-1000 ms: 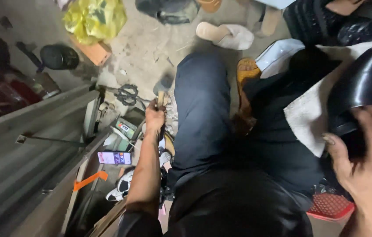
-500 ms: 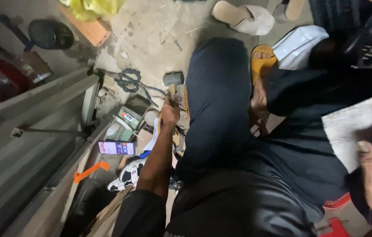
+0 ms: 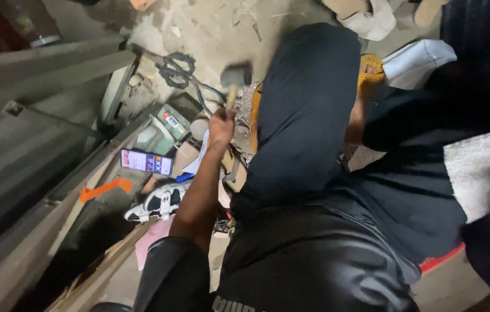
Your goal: The person sits on the floor and cleans a pair of black high-heeled shoes. They first brush the shoes with a yellow-handled brush, then use a smaller brush to scrub the soles and heels, and finally wipe the shoes with a white cloth.
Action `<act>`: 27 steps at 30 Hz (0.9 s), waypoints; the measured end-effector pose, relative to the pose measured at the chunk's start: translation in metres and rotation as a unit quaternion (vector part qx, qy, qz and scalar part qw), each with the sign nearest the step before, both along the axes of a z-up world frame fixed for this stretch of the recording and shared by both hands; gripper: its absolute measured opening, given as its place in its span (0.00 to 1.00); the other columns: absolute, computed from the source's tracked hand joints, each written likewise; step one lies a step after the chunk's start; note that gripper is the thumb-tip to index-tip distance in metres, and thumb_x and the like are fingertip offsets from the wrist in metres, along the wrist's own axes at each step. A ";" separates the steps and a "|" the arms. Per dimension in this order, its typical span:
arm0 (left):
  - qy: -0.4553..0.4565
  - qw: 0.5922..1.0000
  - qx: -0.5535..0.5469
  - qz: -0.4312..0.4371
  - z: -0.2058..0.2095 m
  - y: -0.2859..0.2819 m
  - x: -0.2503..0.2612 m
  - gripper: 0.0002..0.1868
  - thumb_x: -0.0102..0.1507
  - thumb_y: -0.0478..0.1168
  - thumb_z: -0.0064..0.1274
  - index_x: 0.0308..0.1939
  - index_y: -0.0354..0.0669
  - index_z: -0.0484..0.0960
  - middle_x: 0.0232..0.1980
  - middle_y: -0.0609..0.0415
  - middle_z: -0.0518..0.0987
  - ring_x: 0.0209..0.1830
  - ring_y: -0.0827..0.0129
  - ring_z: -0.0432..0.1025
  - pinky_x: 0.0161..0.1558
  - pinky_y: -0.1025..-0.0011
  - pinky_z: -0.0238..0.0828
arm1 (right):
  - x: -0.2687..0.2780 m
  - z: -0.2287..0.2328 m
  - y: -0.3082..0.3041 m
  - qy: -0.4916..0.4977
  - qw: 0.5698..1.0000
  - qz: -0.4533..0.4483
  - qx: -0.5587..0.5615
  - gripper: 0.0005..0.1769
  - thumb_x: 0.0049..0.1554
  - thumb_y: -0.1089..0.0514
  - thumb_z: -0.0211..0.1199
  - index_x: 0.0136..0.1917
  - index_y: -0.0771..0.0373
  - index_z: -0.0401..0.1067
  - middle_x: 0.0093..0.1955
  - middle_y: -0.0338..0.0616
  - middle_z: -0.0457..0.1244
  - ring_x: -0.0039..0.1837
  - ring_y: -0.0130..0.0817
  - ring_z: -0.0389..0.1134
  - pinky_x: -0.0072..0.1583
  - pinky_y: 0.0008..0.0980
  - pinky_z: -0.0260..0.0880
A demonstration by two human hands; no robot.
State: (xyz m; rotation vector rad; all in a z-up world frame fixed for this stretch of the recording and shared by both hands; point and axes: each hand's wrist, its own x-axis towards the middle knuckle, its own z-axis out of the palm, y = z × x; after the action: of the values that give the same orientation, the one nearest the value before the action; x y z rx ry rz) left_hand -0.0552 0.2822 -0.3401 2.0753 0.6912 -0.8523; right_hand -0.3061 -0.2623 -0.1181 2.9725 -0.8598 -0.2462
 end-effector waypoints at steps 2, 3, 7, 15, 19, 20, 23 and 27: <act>-0.026 0.995 -0.063 0.077 0.035 0.000 0.017 0.15 0.68 0.49 0.50 0.48 0.42 0.81 0.26 0.53 0.75 0.17 0.70 0.63 0.18 0.66 0.56 | 0.099 0.075 0.067 -0.082 0.894 -0.168 0.408 0.19 0.84 0.48 0.40 0.79 0.61 0.59 0.69 0.39 0.52 0.71 0.31 0.53 0.76 0.37 0.53; -0.079 0.991 -0.087 0.068 0.060 -0.001 0.023 0.15 0.68 0.51 0.51 0.44 0.44 0.79 0.26 0.57 0.73 0.17 0.73 0.63 0.18 0.68 0.58 | 0.139 0.106 0.099 0.051 0.892 -0.322 0.313 0.39 0.73 0.28 0.41 0.77 0.61 0.64 0.68 0.56 0.57 0.70 0.48 0.57 0.71 0.46 0.53; -0.200 0.977 -0.070 0.010 0.203 -0.010 0.037 0.19 0.67 0.59 0.51 0.38 0.49 0.76 0.33 0.64 0.69 0.37 0.76 0.63 0.42 0.73 0.61 | 0.162 0.144 0.139 -0.157 0.933 -0.053 0.320 0.25 0.77 0.63 0.64 0.78 0.80 0.59 0.73 0.72 0.61 0.72 0.56 0.63 0.72 0.44 0.61; -0.394 0.901 -0.175 -0.055 0.316 -0.042 0.012 0.35 0.62 0.42 0.61 0.70 0.36 0.65 0.67 0.43 0.71 0.68 0.60 0.68 0.70 0.63 0.65 | 0.164 0.151 0.147 -0.318 0.836 -0.021 0.447 0.44 0.49 0.54 0.62 0.76 0.74 0.59 0.72 0.52 0.55 0.74 0.44 0.57 0.77 0.38 0.56; -0.393 0.894 -0.212 -0.036 0.363 -0.092 0.010 0.47 0.60 0.32 0.64 0.78 0.34 0.54 0.83 0.44 0.55 0.82 0.63 0.53 0.81 0.67 0.49 | 0.211 0.170 0.192 -0.329 0.508 -0.127 0.786 0.40 0.50 0.56 0.59 0.73 0.71 0.55 0.72 0.74 0.57 0.59 0.54 0.67 0.69 0.57 0.72; -0.395 0.893 -0.212 -0.045 0.362 -0.097 0.002 0.47 0.60 0.32 0.64 0.78 0.34 0.54 0.83 0.44 0.55 0.82 0.63 0.53 0.81 0.67 0.49 | 0.208 0.158 0.192 -0.337 0.502 -0.129 0.786 0.40 0.50 0.56 0.59 0.73 0.71 0.55 0.72 0.74 0.57 0.59 0.54 0.67 0.69 0.57 0.72; -0.352 0.861 -0.351 -0.109 0.363 -0.112 -0.032 0.51 0.56 0.37 0.70 0.77 0.34 0.56 0.80 0.43 0.59 0.81 0.60 0.57 0.80 0.61 0.59 | 0.197 0.129 0.199 -0.327 0.297 -0.193 0.876 0.43 0.54 0.56 0.64 0.78 0.69 0.53 0.74 0.66 0.56 0.81 0.65 0.55 0.71 0.69 0.66; -0.216 0.911 -0.309 -0.169 0.370 -0.138 -0.057 0.37 0.58 0.40 0.66 0.68 0.36 0.67 0.65 0.49 0.77 0.63 0.70 0.71 0.68 0.70 0.64 | 0.176 0.094 0.196 -0.287 0.233 -0.228 0.901 0.40 0.55 0.56 0.68 0.75 0.71 0.56 0.72 0.77 0.57 0.64 0.65 0.67 0.66 0.59 0.70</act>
State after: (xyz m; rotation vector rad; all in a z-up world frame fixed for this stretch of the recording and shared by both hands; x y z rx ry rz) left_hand -0.1121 0.1447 0.0295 1.7145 -0.1784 -0.6423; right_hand -0.1298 -0.0659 -0.0243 3.8475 -4.1855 0.0404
